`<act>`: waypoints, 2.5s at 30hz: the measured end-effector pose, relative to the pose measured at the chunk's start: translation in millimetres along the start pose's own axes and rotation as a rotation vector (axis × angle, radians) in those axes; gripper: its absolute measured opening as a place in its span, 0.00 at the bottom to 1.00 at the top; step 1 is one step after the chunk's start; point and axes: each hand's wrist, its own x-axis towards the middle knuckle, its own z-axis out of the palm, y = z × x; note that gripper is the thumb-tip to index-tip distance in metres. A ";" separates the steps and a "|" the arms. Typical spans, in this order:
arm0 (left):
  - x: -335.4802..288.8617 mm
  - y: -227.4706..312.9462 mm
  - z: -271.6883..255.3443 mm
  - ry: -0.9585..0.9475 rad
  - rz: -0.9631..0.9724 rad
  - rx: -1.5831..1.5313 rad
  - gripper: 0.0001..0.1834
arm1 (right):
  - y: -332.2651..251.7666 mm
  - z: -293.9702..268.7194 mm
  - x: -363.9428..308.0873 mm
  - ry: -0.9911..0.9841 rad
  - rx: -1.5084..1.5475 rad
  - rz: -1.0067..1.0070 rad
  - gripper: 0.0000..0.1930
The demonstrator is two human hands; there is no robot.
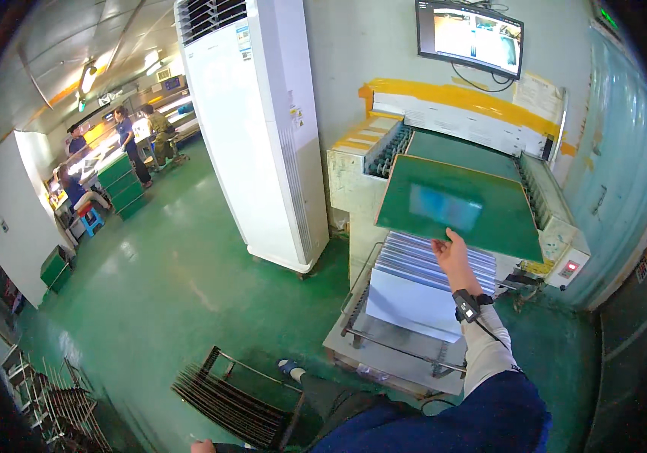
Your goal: Transferring green circuit boards from a drying rack into a processing machine and then placing them onto a stack.
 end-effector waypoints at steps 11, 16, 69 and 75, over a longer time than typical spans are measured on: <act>27.4 -15.2 0.8 -0.043 0.032 0.026 0.15 | -2.5 3.2 -4.9 -0.037 -0.021 -0.018 0.14; 59.4 -39.1 -6.7 -0.078 0.098 0.125 0.15 | 2.1 11.4 -7.6 -0.039 -0.014 -0.016 0.14; 82.8 -48.8 6.5 0.228 0.209 0.651 0.22 | -29.5 -29.0 94.2 -0.101 -0.082 -0.131 0.12; 90.3 -51.1 15.3 0.275 0.285 0.620 0.20 | -32.8 -45.9 125.4 -0.109 -0.098 -0.159 0.13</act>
